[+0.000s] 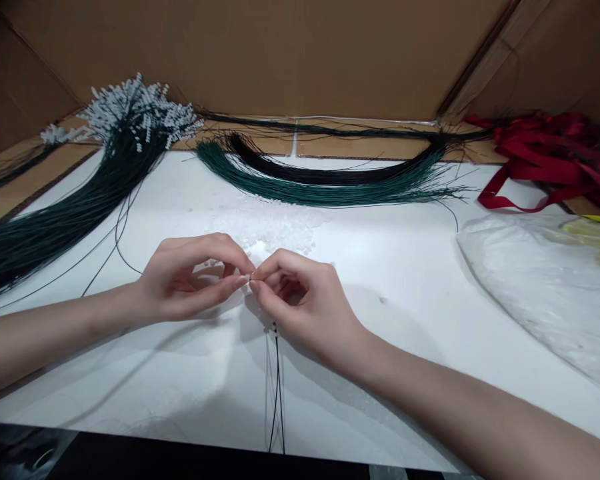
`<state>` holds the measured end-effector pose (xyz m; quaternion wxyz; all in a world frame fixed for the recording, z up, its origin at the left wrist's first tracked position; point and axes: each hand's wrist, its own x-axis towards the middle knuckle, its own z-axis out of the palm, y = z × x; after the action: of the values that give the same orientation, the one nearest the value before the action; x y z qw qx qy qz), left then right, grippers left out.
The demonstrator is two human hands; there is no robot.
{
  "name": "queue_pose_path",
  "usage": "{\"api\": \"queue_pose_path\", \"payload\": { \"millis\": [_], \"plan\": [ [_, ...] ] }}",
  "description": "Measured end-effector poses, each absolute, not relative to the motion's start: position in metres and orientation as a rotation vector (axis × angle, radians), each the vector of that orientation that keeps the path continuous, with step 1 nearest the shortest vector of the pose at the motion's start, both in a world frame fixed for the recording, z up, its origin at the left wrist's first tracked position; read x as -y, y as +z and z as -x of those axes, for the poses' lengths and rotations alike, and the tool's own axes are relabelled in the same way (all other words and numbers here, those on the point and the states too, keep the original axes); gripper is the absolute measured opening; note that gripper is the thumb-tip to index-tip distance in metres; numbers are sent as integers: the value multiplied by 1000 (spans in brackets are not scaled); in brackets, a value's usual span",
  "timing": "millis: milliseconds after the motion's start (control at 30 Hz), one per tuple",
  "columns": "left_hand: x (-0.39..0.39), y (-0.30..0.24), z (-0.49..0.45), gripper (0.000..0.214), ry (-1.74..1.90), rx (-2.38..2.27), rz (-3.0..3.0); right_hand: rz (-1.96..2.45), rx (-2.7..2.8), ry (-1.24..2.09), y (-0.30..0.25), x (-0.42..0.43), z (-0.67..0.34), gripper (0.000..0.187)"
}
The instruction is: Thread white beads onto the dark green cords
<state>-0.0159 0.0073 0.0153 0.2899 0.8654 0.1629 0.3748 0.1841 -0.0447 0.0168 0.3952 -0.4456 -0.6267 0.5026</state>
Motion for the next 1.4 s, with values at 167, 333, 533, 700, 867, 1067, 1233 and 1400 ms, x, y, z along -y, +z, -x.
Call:
{"api": "queue_pose_path", "payload": {
  "millis": [167, 333, 533, 700, 867, 1067, 1233, 1400],
  "plan": [
    [-7, 16, 17, 20, 987, -465, -2267, 1093, 1556, 1285, 17, 45, -183, 6],
    [-6, 16, 19, 18, 972, -533, -2188, 1076, 1561, 1279, 16, 46, -182, 7],
    [-6, 18, 21, 18, 947, -525, -2194, 1060, 1546, 1290, 15, 46, -182, 8],
    [-6, 16, 20, 20, 947, -529, -2196, 1070, 1563, 1275, 15, 45, -182, 8],
    [-6, 17, 20, 19, 948, -501, -2193, 1072, 1548, 1295, 16, 44, -182, 10],
    [-7, 16, 19, 20, 948, -510, -2192, 1049, 1531, 1349, 17, 44, -183, 16],
    [-8, 14, 21, 20, 955, -518, -2169, 1050, 1562, 1353, 20, 44, -183, 23],
    [-8, 14, 21, 21, 952, -519, -2145, 1068, 1588, 1372, 21, 43, -184, 23]
  ]
}}
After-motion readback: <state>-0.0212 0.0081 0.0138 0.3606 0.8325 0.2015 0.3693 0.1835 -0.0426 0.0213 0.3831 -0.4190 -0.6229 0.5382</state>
